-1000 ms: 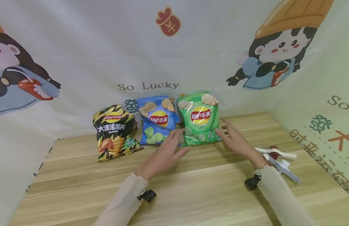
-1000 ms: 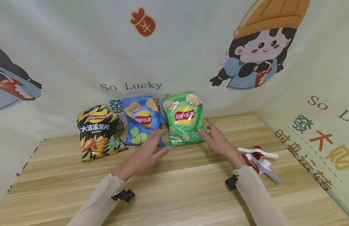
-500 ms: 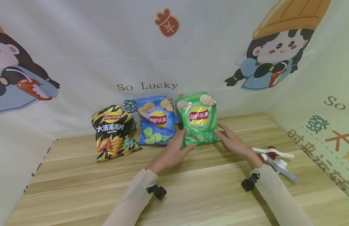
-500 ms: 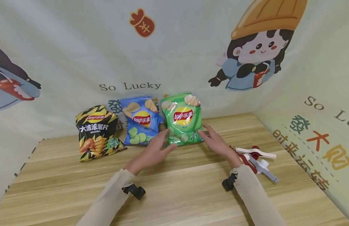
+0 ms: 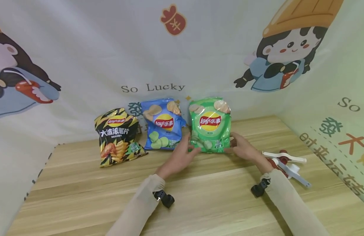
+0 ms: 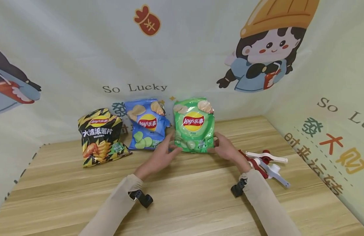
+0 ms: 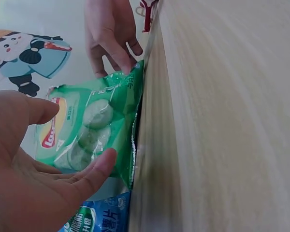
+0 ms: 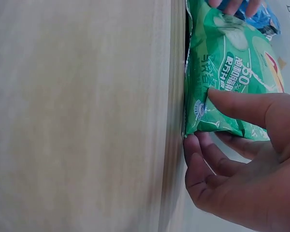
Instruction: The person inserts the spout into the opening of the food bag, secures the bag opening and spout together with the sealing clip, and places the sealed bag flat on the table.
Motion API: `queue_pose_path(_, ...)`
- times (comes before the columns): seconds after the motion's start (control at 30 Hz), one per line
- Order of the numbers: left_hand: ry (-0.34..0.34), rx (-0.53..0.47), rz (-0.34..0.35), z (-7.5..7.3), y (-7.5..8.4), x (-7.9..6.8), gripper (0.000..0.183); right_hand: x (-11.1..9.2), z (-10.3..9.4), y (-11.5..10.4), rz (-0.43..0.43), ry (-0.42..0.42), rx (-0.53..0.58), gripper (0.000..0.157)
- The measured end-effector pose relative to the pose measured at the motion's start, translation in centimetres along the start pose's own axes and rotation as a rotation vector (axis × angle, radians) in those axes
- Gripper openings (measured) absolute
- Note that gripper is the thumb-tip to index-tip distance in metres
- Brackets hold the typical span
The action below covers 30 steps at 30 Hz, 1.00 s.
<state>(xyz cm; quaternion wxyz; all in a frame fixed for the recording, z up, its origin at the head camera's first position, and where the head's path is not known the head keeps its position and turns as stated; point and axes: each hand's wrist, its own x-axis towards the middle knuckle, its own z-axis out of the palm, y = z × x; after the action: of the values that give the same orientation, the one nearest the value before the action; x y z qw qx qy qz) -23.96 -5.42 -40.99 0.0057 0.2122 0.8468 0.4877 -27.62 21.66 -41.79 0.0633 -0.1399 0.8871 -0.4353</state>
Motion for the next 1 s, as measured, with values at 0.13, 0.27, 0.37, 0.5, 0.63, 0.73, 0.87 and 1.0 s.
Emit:
queue_pose_path(0.13, 0.005, -0.002, -0.004, 0.0, -0.4, 0.1, 0.051, -0.1, 0.1, -0.1, 0.006, -0.020, -0.031, 0.055)
queue_pose_path(0.27, 0.026, 0.020, -0.021, 0.0, -0.5, 0.1, 0.035, -0.2, 0.0, 0.0, -0.007, -0.040, -0.061, 0.047)
queue_pose_path(0.37, 0.020, 0.061, -0.018, -0.1, -0.5, 0.1, 0.033, -0.2, -0.3, 0.0, -0.016, -0.064, -0.077, 0.041)
queue_pose_path(0.5, 0.004, 0.107, 0.021, -0.2, -0.7, 0.0, 0.020, -0.2, -0.6, -0.2, -0.015, -0.108, -0.082, 0.036)
queue_pose_path(0.63, -0.012, 0.106, 0.046, -0.3, -0.7, 0.0, 0.014, -0.3, -1.0, -0.6, -0.014, -0.162, -0.064, 0.031)
queue_pose_path(0.73, -0.021, 0.107, 0.049, -0.4, -0.7, 0.0, 0.013, -0.5, -1.2, -0.8, -0.025, -0.199, -0.051, 0.030)
queue_pose_path(0.87, -0.030, 0.122, 0.033, -0.4, -0.6, -0.2, 0.011, -0.6, -1.2, -1.1, -0.061, -0.209, -0.056, 0.037)
queue_pose_path(1.0, -0.029, 0.111, 0.032, -0.4, -0.3, -0.2, 0.014, -0.8, -1.3, -1.2, -0.090, -0.208, -0.031, 0.043)
